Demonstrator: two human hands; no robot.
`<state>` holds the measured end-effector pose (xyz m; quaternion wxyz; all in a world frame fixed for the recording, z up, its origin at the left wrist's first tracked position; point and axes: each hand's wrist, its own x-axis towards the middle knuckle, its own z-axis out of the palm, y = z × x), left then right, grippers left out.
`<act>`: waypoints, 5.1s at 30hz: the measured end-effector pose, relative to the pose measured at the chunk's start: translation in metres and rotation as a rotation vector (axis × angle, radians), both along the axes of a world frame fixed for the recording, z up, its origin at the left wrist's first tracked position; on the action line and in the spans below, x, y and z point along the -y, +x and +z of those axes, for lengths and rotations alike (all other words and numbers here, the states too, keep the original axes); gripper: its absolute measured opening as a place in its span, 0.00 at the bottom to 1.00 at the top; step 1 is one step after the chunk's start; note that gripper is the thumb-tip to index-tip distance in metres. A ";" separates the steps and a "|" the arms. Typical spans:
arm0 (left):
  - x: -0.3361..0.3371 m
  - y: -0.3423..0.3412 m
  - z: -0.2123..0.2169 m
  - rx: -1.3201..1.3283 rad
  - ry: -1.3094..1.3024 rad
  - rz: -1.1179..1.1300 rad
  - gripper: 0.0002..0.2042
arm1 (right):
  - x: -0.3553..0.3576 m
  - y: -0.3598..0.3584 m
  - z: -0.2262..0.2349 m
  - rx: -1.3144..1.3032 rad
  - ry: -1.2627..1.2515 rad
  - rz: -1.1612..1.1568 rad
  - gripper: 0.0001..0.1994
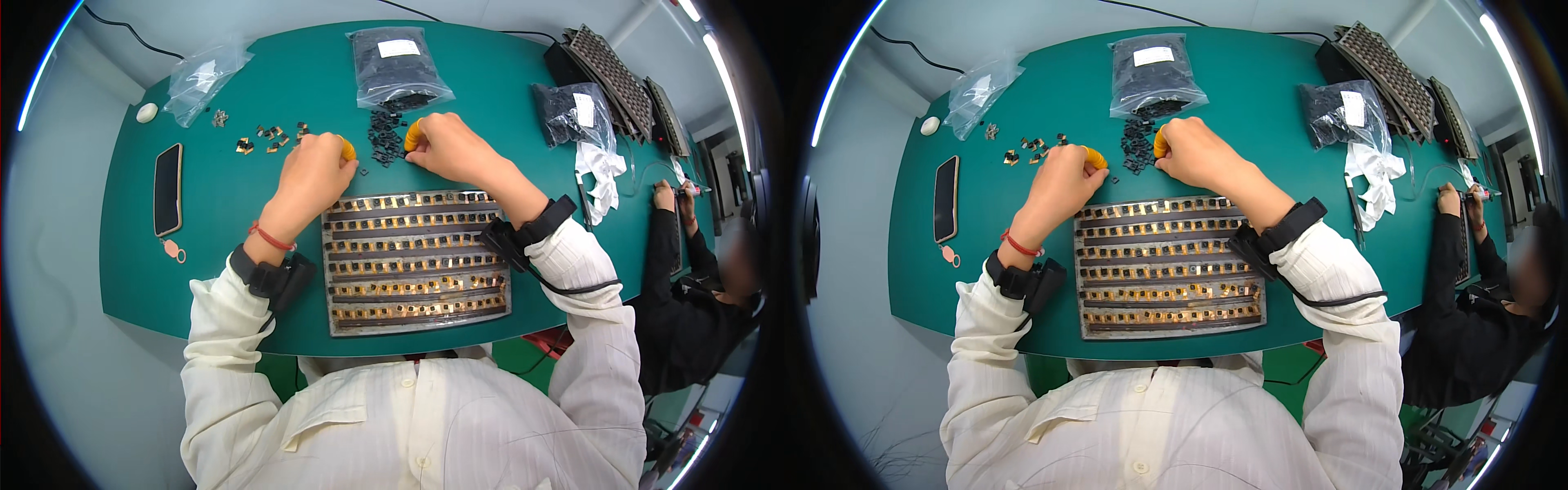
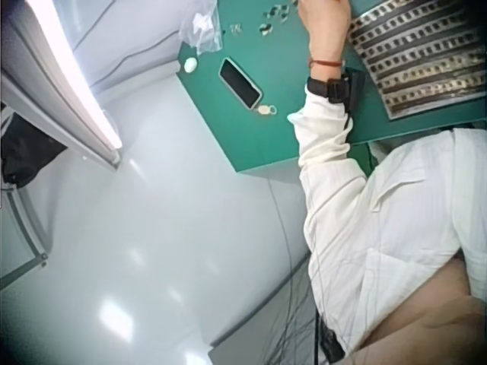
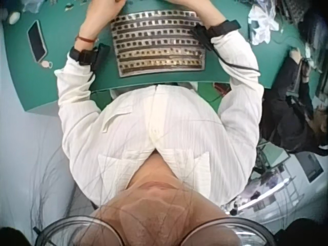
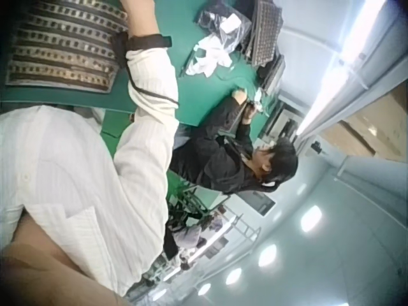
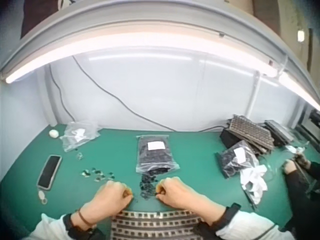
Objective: The person places small black components into a grid on a circuit board using yellow finger cots. They systematically fill the slots and then lift the board to inspect the placement of the components.
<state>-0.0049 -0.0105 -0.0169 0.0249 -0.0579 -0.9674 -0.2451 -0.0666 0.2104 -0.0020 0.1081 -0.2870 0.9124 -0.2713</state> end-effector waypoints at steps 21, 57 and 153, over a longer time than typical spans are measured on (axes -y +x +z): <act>-0.009 0.003 0.004 0.007 0.056 -0.109 0.08 | 0.009 0.024 0.009 0.035 -0.004 0.219 0.09; 0.022 0.076 0.028 0.116 0.187 -0.144 0.07 | 0.016 0.020 0.008 0.049 0.078 0.303 0.06; -0.003 0.094 0.030 0.080 0.070 -0.359 0.08 | 0.000 0.025 0.003 -0.163 0.011 0.066 0.07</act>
